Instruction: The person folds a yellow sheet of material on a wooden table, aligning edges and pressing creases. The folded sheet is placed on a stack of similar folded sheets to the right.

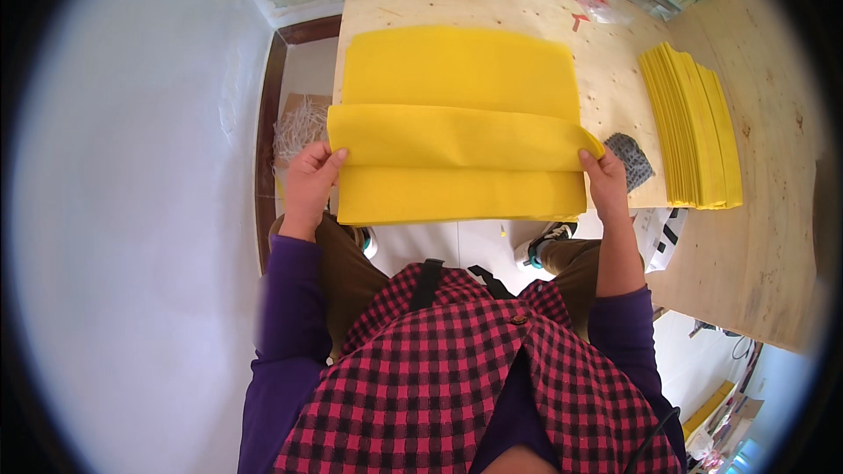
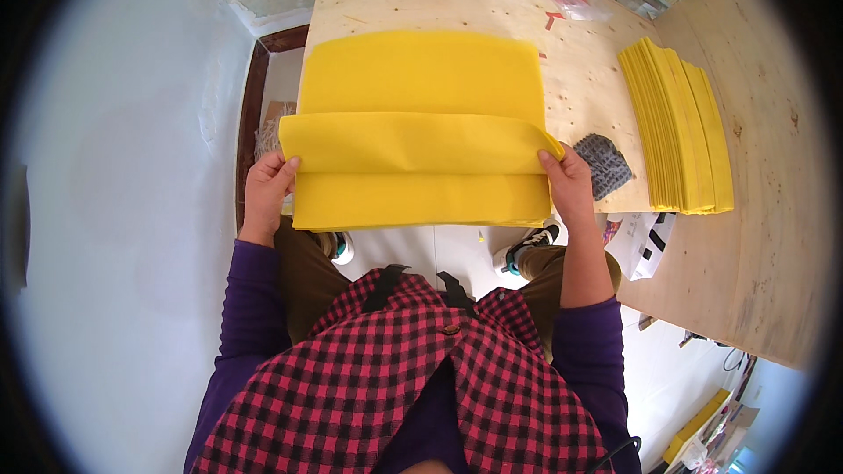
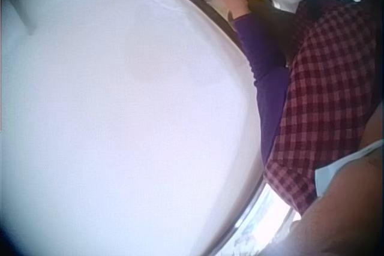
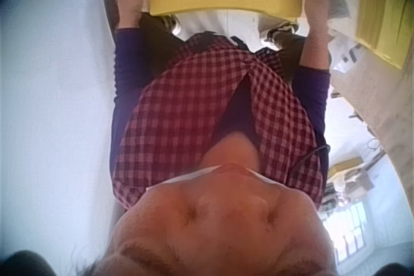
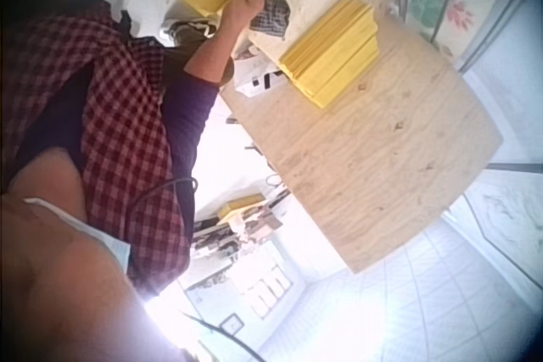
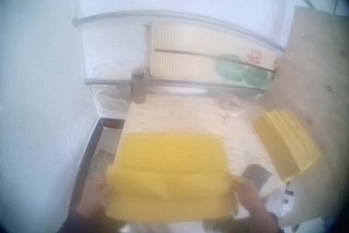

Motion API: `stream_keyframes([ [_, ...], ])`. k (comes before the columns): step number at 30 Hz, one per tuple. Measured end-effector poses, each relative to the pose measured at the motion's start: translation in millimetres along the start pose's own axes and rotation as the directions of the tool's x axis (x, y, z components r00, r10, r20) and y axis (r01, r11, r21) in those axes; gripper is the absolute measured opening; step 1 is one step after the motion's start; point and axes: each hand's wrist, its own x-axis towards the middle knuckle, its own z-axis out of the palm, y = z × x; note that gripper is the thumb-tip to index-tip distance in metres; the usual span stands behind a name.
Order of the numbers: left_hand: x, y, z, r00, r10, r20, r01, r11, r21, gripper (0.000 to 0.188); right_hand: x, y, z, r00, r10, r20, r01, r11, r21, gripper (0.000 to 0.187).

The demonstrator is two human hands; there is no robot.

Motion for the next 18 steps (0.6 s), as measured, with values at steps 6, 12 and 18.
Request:
stream_keyframes([
  [6,0.7,2.0,4.5,0.997,-0.033,-0.065,0.031,0.999,-0.018,0.013,5.7,8.6,6.4,0.995,0.057,-0.077,-0.052,0.997,0.059,0.021],
  [12,2.5,-4.3,3.7,0.996,-0.003,-0.087,0.004,1.000,0.008,0.010,9.3,11.9,8.4,0.984,0.107,-0.142,-0.111,0.994,-0.018,0.016],
  [18,6.2,-10.0,-0.3,0.995,-0.004,-0.103,0.012,0.997,0.076,0.010,11.3,14.7,13.2,0.979,0.091,-0.184,-0.087,0.996,0.029,0.017],
])
